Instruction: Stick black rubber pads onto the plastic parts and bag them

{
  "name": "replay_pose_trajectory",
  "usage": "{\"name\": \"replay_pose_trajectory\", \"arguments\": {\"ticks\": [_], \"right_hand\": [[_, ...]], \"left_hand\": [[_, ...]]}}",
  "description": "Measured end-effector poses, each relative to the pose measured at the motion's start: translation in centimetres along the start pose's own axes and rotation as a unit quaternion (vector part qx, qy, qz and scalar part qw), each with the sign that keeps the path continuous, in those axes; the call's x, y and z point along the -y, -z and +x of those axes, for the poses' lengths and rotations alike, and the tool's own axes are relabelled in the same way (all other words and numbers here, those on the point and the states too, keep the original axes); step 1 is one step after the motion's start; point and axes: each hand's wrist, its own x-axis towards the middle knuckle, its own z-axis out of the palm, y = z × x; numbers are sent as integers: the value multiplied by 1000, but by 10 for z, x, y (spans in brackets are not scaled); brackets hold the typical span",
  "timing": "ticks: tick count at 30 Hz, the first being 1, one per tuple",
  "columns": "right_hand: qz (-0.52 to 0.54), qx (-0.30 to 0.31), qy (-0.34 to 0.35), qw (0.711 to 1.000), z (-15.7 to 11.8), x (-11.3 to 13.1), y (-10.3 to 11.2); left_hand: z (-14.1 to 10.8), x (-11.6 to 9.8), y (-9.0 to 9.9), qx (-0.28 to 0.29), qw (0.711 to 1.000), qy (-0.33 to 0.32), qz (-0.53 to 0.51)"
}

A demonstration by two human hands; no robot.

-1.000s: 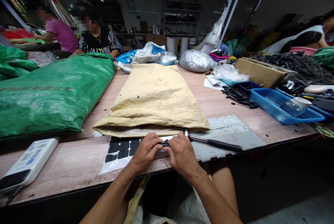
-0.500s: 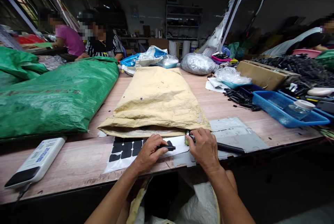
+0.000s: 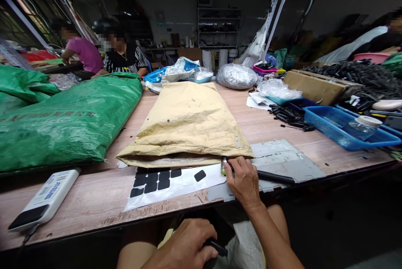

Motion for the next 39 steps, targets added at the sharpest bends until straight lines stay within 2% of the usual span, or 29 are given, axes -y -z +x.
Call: {"name": "replay_pose_trajectory", "arguments": {"ticks": [2, 4, 7, 9, 12, 14, 16, 18, 20, 23, 27, 32, 36, 39], "right_hand": [[6, -4, 1, 1000, 0, 0, -1], [10, -6, -1, 1000, -1, 1, -1], [12, -3, -4, 1000, -1, 1, 0], [11, -3, -5, 1000, -1, 1, -1], [9, -3, -4, 1000, -1, 0, -2], [6, -5, -2, 1000, -2, -1, -3], [4, -8, -1, 1000, -2, -1, -3], [4, -11, -2, 1000, -1, -1, -4], [8, -11, -4, 1000, -1, -1, -3], [18, -10, -9, 1000, -1, 0, -2], [30, -15, -12, 999, 0, 1, -1], [33, -17, -13, 999, 0, 0, -2], [30, -11, -15, 999, 0, -1, -2], [32, -12, -17, 999, -1, -1, -2]], "left_hand": [[3, 16, -26, 28, 994, 97, 34], [8, 33, -46, 54, 984, 167, 43], [12, 46, -61, 59, 979, 195, 33], [10, 42, -59, 57, 981, 180, 37], [7, 20, -33, 46, 991, 122, 11], [9, 5, 0, 10, 997, 66, -43], [17, -2, 40, -27, 997, 38, -60], [30, 5, 81, -140, 988, 58, 0], [44, 21, 115, -248, 962, 87, 78], [60, 46, 146, -311, 927, 119, 173], [70, 61, 159, -306, 902, 157, 259], [71, 65, 160, -293, 893, 187, 285], [61, 55, 153, -325, 902, 136, 248], [53, 38, 133, -312, 932, 63, 174]]}}
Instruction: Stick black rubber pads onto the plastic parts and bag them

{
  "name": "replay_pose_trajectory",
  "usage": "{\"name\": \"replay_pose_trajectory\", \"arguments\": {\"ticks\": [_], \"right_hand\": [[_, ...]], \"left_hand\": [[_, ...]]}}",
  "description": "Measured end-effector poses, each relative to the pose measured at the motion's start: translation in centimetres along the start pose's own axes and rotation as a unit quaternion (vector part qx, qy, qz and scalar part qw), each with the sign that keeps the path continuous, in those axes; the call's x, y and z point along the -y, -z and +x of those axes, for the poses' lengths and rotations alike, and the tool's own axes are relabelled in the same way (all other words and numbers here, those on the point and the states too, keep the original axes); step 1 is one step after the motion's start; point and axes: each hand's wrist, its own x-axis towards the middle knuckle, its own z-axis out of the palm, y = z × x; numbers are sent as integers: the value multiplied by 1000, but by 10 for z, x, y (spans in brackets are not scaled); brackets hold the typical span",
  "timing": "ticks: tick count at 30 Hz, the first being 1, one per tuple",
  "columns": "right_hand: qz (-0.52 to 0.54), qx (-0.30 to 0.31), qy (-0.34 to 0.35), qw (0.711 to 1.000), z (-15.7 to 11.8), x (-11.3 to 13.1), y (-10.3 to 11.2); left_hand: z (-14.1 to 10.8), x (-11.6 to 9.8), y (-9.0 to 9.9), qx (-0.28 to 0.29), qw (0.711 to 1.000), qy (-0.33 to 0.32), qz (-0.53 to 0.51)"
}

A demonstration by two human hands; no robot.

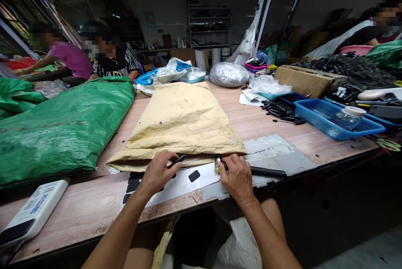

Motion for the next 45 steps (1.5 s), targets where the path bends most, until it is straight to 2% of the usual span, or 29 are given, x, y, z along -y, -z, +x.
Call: {"name": "replay_pose_trajectory", "arguments": {"ticks": [4, 8, 15, 18, 22, 26, 31, 36, 42, 45], "right_hand": [[7, -3, -2, 1000, 1, 1, 1], [18, 11, -5, 1000, 1, -1, 3], [-17, 45, -35, 998, -8, -28, 15], [-17, 77, 1, 997, -7, -34, 22], [19, 86, 65, 994, -3, -18, 34], [100, 75, 82, 989, -4, 17, 45], [117, 56, 97, 987, -13, 48, 45], [68, 83, 90, 990, -20, 52, 35], [94, 23, 48, 994, -17, 46, 39], [90, 47, 53, 993, -20, 43, 35]], "left_hand": [[-21, -26, -23, 51, 995, -46, -72], [-29, -29, -44, 27, 994, -40, -95], [-27, -21, -46, 23, 991, -31, -131], [-26, -21, -46, 23, 989, -25, -142], [-26, -22, -46, 20, 987, -22, -156], [-27, -22, -44, 20, 986, -16, -167], [-26, -20, -44, 27, 981, -15, -194], [-25, -20, -45, 24, 982, -14, -187], [-25, -20, -45, 25, 979, -3, -201], [-26, -20, -46, 16, 980, -3, -199]]}}
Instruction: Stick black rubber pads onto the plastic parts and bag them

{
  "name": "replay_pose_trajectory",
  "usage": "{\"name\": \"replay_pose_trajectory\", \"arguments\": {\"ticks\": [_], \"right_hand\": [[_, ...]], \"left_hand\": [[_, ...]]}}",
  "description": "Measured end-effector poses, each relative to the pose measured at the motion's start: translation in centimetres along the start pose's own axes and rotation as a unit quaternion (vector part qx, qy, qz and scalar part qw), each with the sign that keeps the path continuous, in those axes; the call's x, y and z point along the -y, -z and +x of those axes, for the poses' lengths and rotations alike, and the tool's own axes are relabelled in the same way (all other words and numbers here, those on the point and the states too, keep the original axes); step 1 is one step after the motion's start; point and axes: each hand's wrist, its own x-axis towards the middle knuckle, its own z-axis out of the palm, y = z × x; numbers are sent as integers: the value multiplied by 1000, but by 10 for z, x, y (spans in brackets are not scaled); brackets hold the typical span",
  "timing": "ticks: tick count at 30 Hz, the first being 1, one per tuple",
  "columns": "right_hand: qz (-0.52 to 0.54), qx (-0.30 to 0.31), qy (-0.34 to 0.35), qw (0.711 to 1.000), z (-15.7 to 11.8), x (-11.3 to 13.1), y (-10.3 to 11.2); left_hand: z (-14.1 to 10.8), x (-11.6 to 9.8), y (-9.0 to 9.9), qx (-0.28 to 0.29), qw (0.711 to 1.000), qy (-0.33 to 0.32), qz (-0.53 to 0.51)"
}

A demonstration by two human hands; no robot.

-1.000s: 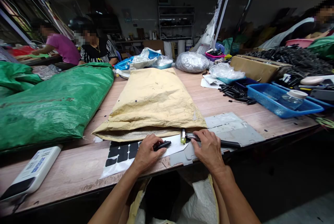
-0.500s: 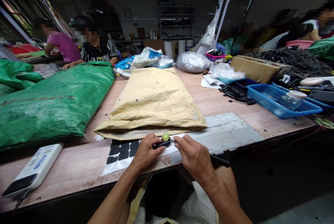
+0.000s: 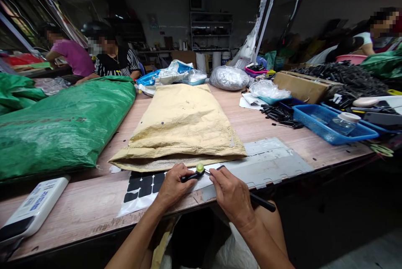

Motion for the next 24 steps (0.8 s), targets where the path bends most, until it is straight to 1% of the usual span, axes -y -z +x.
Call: {"name": "replay_pose_trajectory", "arguments": {"ticks": [1, 3, 6, 10, 12, 13, 15, 18, 19, 21, 24], "right_hand": [[0, 7, -1, 1000, -1, -2, -1], [-5, 0, -12, 1000, -3, -10, -1], [-24, -25, -27, 999, 0, -34, 6], [-73, 9, 11, 997, 8, -77, 14], [-82, 21, 27, 996, 11, -90, 15], [-83, 20, 29, 996, 12, -92, 15], [-82, 2, 26, 996, 14, -86, 15], [-56, -20, 33, 998, 17, -55, 17], [-39, -10, 44, 998, 19, -43, 18], [-13, 32, 70, 997, 23, -19, 16], [1, 99, 90, 991, 28, 4, 7]], "left_hand": [[0, 0, 0, -1, 1000, -1, 1], [0, 0, -1, -1, 1000, 0, 3], [0, 0, 0, -2, 1000, 5, 1], [0, 1, 2, 5, 1000, -3, -22], [0, 0, 3, 8, 999, -8, -32], [0, 0, 4, 10, 999, -10, -35], [0, -1, 5, 10, 999, -9, -42], [-1, -3, 6, 10, 999, -5, -50], [-1, -4, 6, 10, 999, -6, -52], [-2, -4, 7, 10, 998, -11, -54], [-3, -3, 7, 11, 998, -23, -59]]}}
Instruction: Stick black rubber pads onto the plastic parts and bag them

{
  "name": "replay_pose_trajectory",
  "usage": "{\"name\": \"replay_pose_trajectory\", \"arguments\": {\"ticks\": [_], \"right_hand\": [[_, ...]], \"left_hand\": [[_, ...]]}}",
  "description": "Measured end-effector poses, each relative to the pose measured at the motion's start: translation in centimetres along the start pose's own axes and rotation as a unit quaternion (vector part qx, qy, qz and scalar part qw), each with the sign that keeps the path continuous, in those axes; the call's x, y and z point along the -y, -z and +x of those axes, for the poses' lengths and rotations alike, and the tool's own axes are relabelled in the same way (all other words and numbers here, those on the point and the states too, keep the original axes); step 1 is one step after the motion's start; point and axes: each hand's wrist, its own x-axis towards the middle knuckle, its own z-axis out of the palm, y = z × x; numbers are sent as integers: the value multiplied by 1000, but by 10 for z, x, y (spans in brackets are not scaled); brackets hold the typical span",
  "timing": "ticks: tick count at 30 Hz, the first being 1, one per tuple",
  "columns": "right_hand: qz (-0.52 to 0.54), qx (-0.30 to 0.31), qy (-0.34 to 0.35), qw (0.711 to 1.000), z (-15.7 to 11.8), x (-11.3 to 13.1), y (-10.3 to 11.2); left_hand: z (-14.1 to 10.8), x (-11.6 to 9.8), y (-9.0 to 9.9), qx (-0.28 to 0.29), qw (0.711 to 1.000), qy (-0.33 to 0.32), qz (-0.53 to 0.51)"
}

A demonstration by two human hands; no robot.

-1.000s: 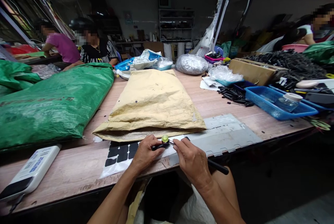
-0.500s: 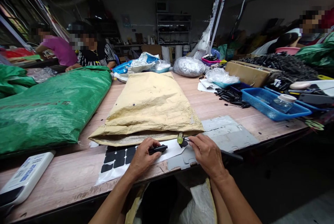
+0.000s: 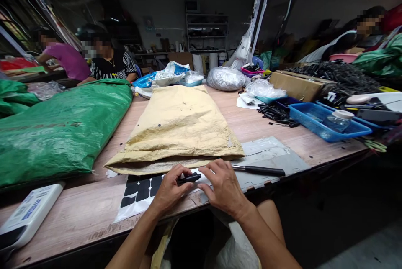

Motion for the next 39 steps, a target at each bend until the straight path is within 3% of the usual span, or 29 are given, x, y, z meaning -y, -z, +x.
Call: {"name": "replay_pose_trajectory", "arguments": {"ticks": [3, 9, 16, 22, 27, 29, 32, 36, 39], "right_hand": [[-5, 24, 1, 1000, 5, 3, -10], [-8, 26, -1, 1000, 6, -3, -18], [14, 11, -17, 1000, 6, 8, -30], [18, 21, -35, 999, 2, 12, -18], [35, -68, -71, 995, -8, -22, 1], [-4, -112, -118, 987, -13, -43, 1], [-63, -128, -156, 977, -18, -65, -9], [-90, -145, -176, 970, -20, -69, -21], [-98, -146, -178, 968, -20, -68, -24]], "left_hand": [[0, 0, 0, 0, 1000, -12, -4], [1, 1, 0, -4, 999, -28, -14], [-1, 4, 0, -15, 999, -49, -20], [-2, 2, -1, -5, 998, -49, -33], [-3, -5, 3, 37, 999, -16, -31], [-1, -6, 4, 49, 999, -11, -16], [2, -5, 3, 59, 998, -10, 9], [-1, -14, 4, 61, 997, -11, 34], [-21, -35, 3, 92, 994, -24, 53]]}}
